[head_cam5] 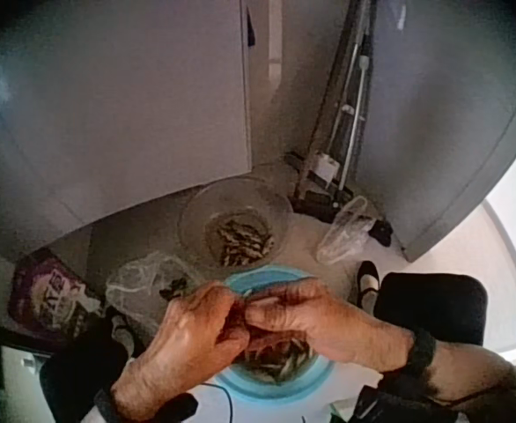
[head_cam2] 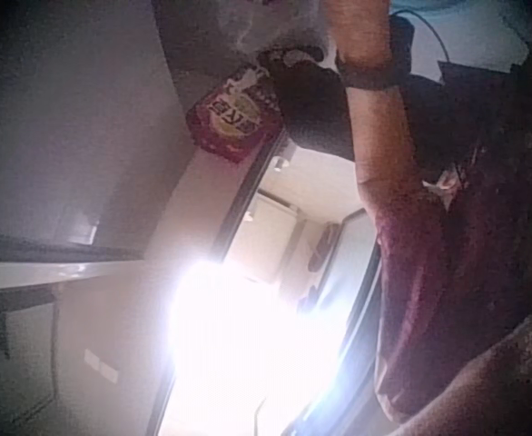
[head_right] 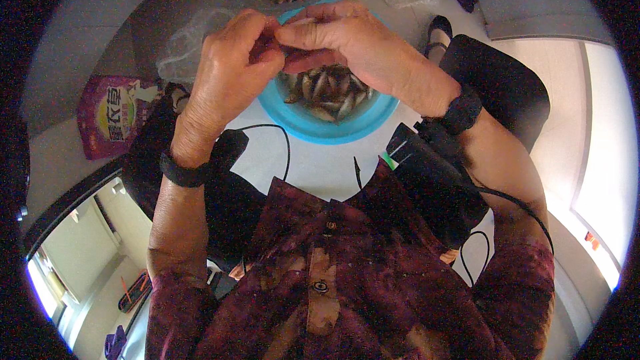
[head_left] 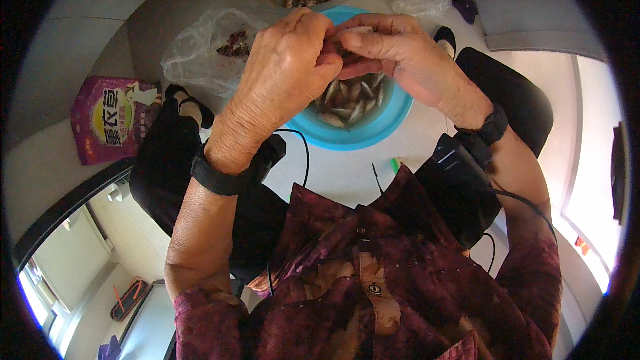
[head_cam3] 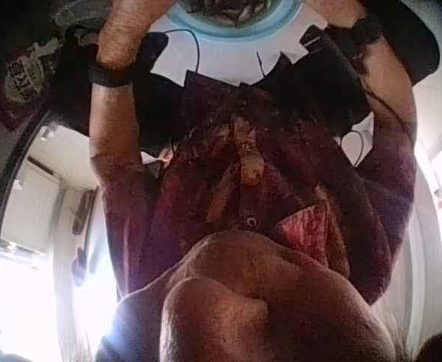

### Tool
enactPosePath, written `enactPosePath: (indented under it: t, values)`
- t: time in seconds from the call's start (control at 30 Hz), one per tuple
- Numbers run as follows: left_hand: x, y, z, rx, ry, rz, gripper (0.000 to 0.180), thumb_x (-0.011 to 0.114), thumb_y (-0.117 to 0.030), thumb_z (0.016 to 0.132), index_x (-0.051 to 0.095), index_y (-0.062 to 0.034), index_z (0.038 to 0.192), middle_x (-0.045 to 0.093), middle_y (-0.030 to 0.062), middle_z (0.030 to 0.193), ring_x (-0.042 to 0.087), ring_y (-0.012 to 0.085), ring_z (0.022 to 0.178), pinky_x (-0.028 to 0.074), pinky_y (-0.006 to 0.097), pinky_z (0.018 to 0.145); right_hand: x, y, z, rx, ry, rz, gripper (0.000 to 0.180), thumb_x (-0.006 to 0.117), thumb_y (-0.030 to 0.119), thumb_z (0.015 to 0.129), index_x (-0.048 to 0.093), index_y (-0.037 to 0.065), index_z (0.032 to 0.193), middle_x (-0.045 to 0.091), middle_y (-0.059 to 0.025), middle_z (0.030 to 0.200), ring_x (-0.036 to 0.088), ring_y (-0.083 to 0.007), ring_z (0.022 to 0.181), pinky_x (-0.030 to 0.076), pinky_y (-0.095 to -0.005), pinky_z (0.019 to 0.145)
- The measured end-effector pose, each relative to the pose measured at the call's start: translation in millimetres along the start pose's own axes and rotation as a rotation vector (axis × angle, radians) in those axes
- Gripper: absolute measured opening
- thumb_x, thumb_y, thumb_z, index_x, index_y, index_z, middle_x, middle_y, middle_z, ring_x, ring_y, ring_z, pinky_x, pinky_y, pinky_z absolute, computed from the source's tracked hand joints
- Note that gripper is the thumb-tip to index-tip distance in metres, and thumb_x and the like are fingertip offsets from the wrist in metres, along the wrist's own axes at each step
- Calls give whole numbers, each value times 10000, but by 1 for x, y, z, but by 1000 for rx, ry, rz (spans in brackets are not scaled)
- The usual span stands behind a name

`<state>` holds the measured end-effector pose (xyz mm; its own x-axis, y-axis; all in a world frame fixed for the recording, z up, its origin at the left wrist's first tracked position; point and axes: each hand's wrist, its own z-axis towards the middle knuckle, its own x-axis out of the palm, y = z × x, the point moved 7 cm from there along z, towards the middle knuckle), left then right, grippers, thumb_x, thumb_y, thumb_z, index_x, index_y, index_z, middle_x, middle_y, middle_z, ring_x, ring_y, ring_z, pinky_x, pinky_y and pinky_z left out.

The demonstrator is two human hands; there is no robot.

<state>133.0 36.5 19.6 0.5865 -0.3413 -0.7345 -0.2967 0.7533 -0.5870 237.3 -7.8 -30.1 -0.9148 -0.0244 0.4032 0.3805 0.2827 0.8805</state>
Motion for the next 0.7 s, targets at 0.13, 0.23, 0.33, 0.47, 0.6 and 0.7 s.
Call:
enactPosePath:
  t: [0.13,0.23,0.33,0.47,0.6,0.7]
  values:
    - [2,1,0,-30,8,39,157,610,-57,705,525,3,822,576,165,788,594,337,731,486,415,635,0,3,0,-74,-36,-192,295,606,229,872,603,-35,1004,641,-104,902,643,-170,794,542,-275,698]
    - [4,4,0,-68,0,29,176,617,-47,704,547,-3,860,599,152,780,614,308,699,497,386,620,-1,5,-2,-65,-68,-249,269,595,207,875,599,-32,998,641,-103,884,646,-167,749,542,-263,686]
    - [4,5,0,-90,-35,-6,161,617,-80,695,520,-1,797,575,181,742,580,378,696,474,453,617,-2,7,-3,-48,-90,-262,260,582,201,881,599,-34,993,642,-101,875,646,-163,737,545,-263,681]
    - [4,5,0,-92,-93,-9,162,626,-84,689,542,3,798,587,179,734,589,374,688,480,438,612,-2,8,-3,-61,-98,-189,253,578,194,883,605,-40,973,641,-96,871,646,-161,738,550,-272,680]
    - [3,11,2,-180,-112,-94,142,629,-83,690,565,16,769,603,177,707,608,350,659,497,388,599,-5,5,0,-65,-109,-111,244,586,188,881,612,-41,962,641,-92,867,645,-164,740,554,-280,682]
    - [2,14,0,-259,-115,-200,134,629,-76,701,580,29,769,615,160,676,623,278,611,497,330,583,-6,2,0,-54,-109,-60,252,588,192,881,613,-44,965,641,-94,865,647,-169,746,557,-285,681]
